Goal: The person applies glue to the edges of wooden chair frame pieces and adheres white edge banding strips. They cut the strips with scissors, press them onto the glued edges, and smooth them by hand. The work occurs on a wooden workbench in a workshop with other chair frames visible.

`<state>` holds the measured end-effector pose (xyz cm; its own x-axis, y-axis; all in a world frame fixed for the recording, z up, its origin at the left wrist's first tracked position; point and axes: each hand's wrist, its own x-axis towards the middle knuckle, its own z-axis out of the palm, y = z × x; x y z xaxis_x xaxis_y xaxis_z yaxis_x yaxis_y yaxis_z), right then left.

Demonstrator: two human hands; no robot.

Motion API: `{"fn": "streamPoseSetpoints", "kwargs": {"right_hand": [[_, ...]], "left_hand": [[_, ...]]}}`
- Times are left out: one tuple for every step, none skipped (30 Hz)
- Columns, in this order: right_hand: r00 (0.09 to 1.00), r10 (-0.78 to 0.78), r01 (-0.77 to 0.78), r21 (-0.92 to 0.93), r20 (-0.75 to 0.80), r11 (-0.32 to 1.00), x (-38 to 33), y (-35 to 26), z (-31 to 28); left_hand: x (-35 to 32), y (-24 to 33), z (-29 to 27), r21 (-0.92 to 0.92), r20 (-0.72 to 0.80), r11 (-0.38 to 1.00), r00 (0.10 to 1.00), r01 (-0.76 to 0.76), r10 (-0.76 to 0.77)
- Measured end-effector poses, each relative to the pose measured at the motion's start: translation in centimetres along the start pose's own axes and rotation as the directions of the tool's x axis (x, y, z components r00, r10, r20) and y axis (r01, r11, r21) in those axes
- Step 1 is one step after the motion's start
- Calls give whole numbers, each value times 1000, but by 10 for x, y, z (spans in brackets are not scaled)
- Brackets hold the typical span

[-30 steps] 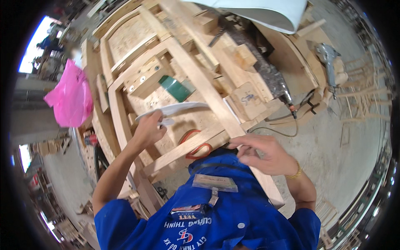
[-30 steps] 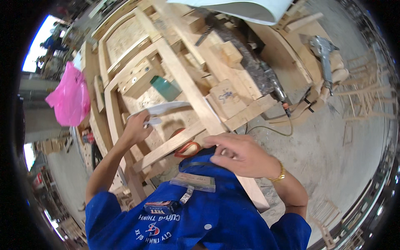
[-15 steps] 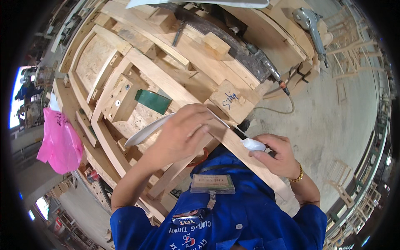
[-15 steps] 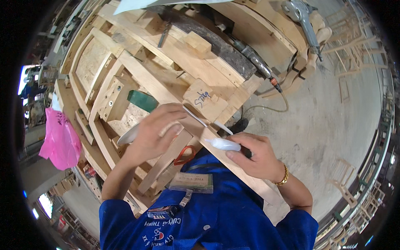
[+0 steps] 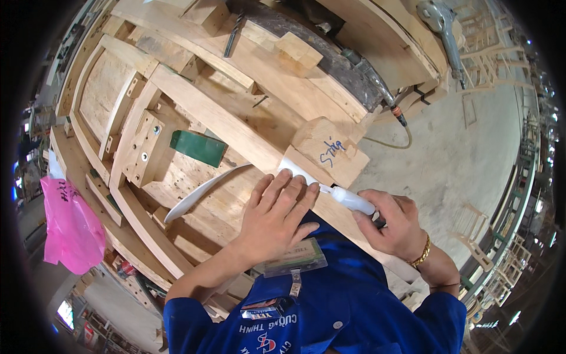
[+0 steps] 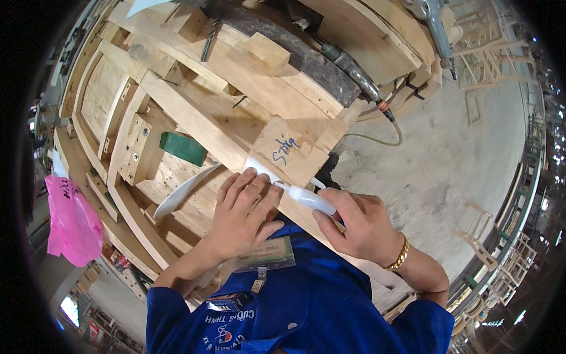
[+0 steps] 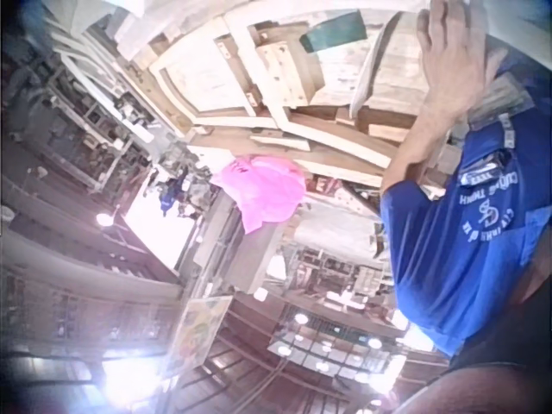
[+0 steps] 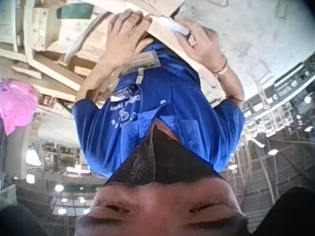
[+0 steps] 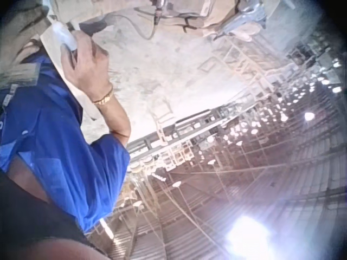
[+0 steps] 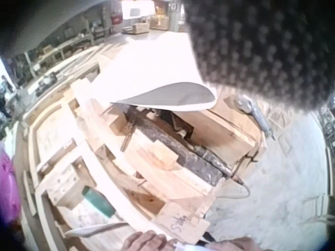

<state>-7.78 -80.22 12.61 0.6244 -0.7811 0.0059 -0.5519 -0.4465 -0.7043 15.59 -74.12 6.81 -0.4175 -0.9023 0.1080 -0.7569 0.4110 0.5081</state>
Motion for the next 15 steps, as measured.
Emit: {"fn": "streamPoseSetpoints", "kwargs": {"right_hand": [[1000,-9,9,-26,-2,1000,2,-2,2],[1000,-25,24,-46,-11,999,4,-4,4],[999,-40,39,-65,-19,997,6,-6,5],[998,-56,54,-87,-28,995,7,-8,7],[998,-66,62,-106,-26,992,8,-9,10],[997,-74,71,-125,-24,990,9,-11,12],[996,-80,75,-146,-26,986,10,-13,14],[997,-68,63,-159,-26,985,11,-15,16],[998,-55,50,-173,-26,984,11,-17,17],[999,-47,42,-186,-22,982,13,-19,18],[999,-47,42,-207,-17,977,13,-20,19],[999,-46,42,-228,-12,973,14,-22,20],[999,-44,40,-249,-9,968,14,-23,20],[999,-36,35,-276,4,960,15,-24,20],[1000,-27,31,-303,16,952,15,-26,20]], "left_hand": [[-1,0,1,1,-9,1000,1000,-6,6],[-2,1,1,2,-18,1000,1000,-11,11],[-3,1,1,7,-26,1000,1000,-14,14],[-3,0,3,10,-36,1000,999,-19,20],[-4,0,4,14,-45,1000,999,-24,25],[-4,-1,5,27,-50,999,998,-27,29],[-4,-1,5,39,-53,999,998,-35,38],[-4,-2,4,51,-55,998,997,-44,47],[-4,-2,4,51,-57,997,997,-51,54],[-4,-2,4,52,-62,997,997,-52,55],[-5,-1,3,52,-66,997,996,-53,57],[-5,-1,3,46,-73,998,996,-53,57],[-5,-1,3,38,-79,998,995,-55,58],[-5,-2,3,31,-85,998,995,-56,59],[-5,-2,3,28,-88,998,995,-53,55]]}}
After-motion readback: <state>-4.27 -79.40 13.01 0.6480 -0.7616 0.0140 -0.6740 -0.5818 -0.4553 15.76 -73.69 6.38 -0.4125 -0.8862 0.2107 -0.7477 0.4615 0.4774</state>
